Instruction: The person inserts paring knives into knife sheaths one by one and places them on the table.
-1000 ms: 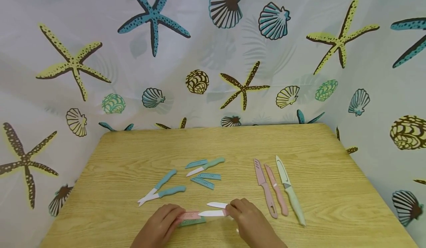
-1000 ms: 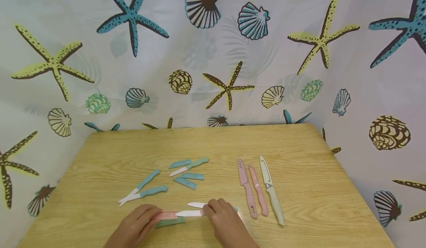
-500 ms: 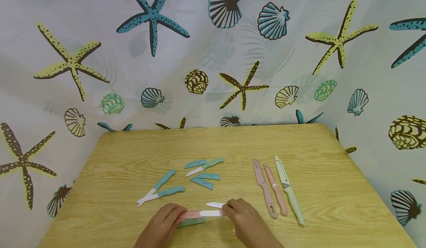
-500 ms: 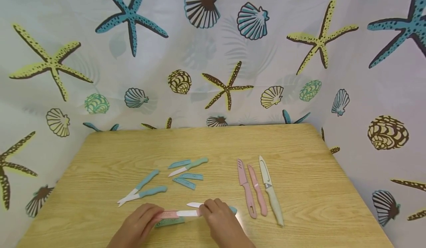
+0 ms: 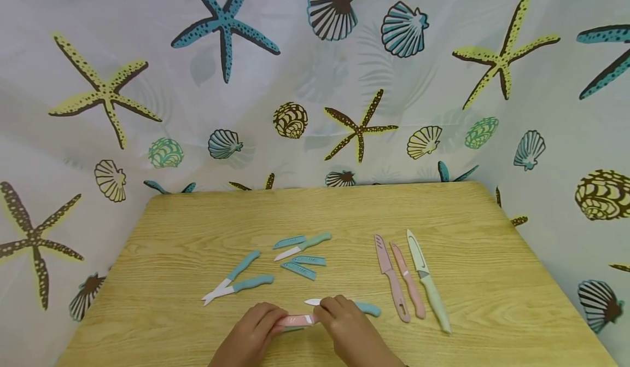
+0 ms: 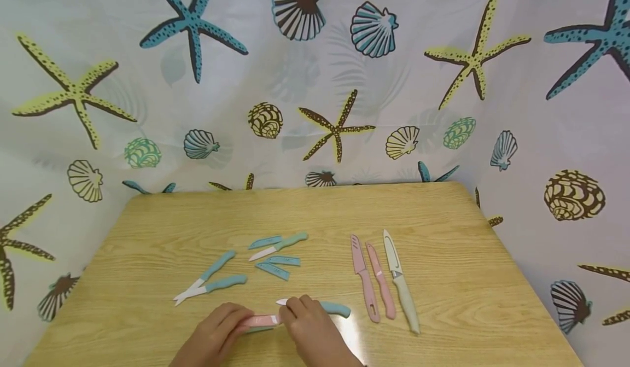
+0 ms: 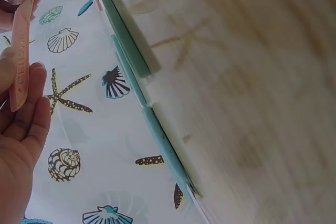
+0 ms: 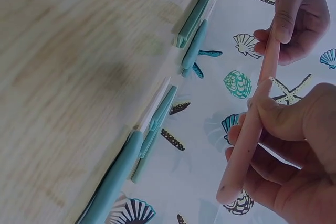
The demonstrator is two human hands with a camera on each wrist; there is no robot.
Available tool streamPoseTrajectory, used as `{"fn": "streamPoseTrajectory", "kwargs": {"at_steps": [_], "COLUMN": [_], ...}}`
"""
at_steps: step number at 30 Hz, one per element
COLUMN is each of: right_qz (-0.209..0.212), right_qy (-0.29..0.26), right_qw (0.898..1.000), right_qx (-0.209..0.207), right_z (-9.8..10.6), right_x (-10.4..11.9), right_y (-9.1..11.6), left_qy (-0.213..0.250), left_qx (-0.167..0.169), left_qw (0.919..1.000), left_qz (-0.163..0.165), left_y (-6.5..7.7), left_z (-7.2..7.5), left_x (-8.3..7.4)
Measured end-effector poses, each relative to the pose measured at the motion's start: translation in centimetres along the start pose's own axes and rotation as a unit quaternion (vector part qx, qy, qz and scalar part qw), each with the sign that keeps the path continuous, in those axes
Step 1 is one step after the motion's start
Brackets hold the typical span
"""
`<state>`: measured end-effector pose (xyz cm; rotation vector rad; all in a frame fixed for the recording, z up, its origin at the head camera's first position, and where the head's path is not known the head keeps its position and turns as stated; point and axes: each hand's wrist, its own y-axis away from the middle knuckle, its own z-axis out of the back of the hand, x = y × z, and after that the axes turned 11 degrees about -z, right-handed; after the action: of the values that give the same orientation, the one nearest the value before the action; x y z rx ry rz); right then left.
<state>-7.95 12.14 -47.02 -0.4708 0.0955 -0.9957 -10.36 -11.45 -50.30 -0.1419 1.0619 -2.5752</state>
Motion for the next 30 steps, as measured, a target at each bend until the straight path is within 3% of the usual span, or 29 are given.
{"fn": "streamPoseTrajectory", "kwargs": {"at_steps": [11,23,27,30], "right_qz": [0.001,-0.01,-0.029,-0.066], "right_qy": [-0.006,-0.009,-0.027,-0.047], "right_qw": [1.0,0.999,0.998,0.996], "right_qx": [-0.001,0.045,0.042,0.047], "right_z": [-0.2,0.0,0.3,0.5], "right_x": [0.0,0.1,-0.4,-1.2], "right_y": [-0.1,-0.2,0.0,0.3], "left_qy": [0.006,0.028,0.014,-0.004], "left_qx": [0.037,0.016,0.04,0.067], "left_qw": [0.9984,0.9993,0.9974,0.9927], "left_qz": [0.043,0.017,0.059,0.1], "left_y": [0.2,0.4,0.4,0.5], "left_z": [0.2,0.4,0.7,1.1], "left_x": [-0.2,0.1,0.1,0.2]}}
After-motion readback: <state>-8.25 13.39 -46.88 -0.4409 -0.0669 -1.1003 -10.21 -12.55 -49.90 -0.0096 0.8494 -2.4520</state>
